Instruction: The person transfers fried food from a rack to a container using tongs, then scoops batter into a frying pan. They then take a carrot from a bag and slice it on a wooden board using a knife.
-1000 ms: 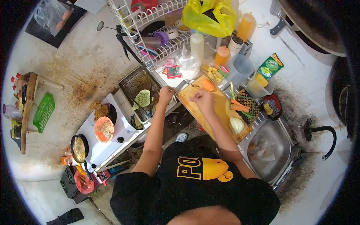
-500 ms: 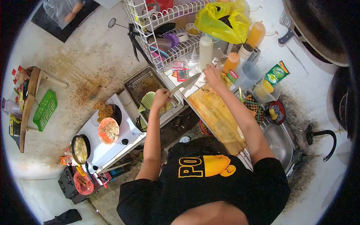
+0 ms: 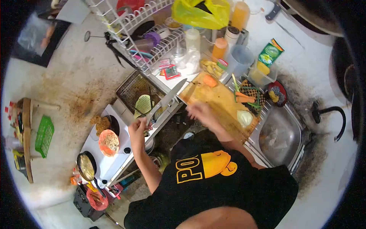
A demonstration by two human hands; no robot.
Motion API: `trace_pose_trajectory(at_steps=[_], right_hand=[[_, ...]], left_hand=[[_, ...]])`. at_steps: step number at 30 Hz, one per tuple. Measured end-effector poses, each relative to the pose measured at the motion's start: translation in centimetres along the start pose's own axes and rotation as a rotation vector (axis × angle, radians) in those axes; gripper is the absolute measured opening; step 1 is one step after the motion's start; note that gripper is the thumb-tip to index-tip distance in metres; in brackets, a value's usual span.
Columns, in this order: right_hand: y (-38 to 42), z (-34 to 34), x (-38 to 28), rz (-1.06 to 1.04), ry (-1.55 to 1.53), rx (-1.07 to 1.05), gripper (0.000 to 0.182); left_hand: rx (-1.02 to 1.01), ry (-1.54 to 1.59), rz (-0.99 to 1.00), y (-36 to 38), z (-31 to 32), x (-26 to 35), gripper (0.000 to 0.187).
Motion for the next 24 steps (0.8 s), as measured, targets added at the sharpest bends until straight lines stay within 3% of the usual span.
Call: trace_pose_trajectory(at_steps=[2,4,6,8,10,12,13,14,15,16,17,18,19,21,24], right_hand=[[3.8,2.9,1.9,0.213,-0.206,-0.293,0.048],[5.0,3.8,0.9,0.208,-0.531,-0.368,0.053],[3.8,3.0,-0.7,0.073,-0.610,-0.249,0.050],[3.4,0.9,-2.4,-0.043,-0.609,-0.244,0.044],[4.1,-1.6,-4.0,-0.172,-0.838,-0.320,0.037],[5.4,-4.3,-3.6,-0.171,-0.953,-0.236,0.031],[6.0,-6.3,-2.7,-0.075,-0.803,-0.062,0.027],[6.8,-8.3,-1.7,0.023,-0.648,0.105,0.024],[7.7,-9.3,-1.7,0.025,-0.643,0.112,0.024],[8.6,-11.2,-1.2,0.021,-0.428,0.289,0.021],[9.8,-13.1,-1.0,0.018,-0.208,0.458,0.019],[10.8,-13.6,-1.1,0.023,-0.202,0.460,0.019],[11.8,-14.7,-0.8,0.071,-0.091,0.540,0.019],[13.4,-15.3,-0.9,0.117,0.001,0.623,0.024],[14.5,-15.0,0.0,0.034,0.118,0.616,0.023]], left_hand=[[-0.125,0.129,-0.052,1.6,1.8,-1.3,0.023],[-0.374,0.337,-0.204,2.8,5.5,-3.2,0.025],[-0.556,0.333,-0.298,4.7,9.6,-4.5,0.025],[-0.725,0.445,-0.501,7.7,14.1,-4.5,0.023],[-0.901,0.479,-0.614,10.6,17.7,-4.0,0.023],[-1.006,0.349,-0.553,12.4,20.3,-4.0,0.026],[-1.019,0.345,-0.558,12.2,21.2,-3.8,0.026],[-1.076,0.169,-0.273,11.6,22.4,-2.9,0.025],[-1.110,-0.002,0.015,11.2,23.7,-2.1,0.024],[-0.920,-0.157,0.322,9.0,24.4,-1.3,0.027],[-0.750,-0.130,0.412,6.4,25.7,-0.7,0.033],[-0.591,-0.263,0.477,4.2,26.3,0.4,0.045],[-0.338,-0.133,0.773,2.0,27.2,1.5,0.061],[-0.133,-0.290,0.927,0.4,29.2,3.7,0.074],[-0.099,-0.492,0.986,-0.2,33.1,2.4,0.077]])
Point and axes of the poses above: each hand's wrist, its own y-axis away from the middle knuckle, its own z-axis out of the palm, x = y × z, the point moved 8 cm from there along -y, towards the middle knuckle, and after that the axes turned 13 degrees about x, right-handed, at the moved point
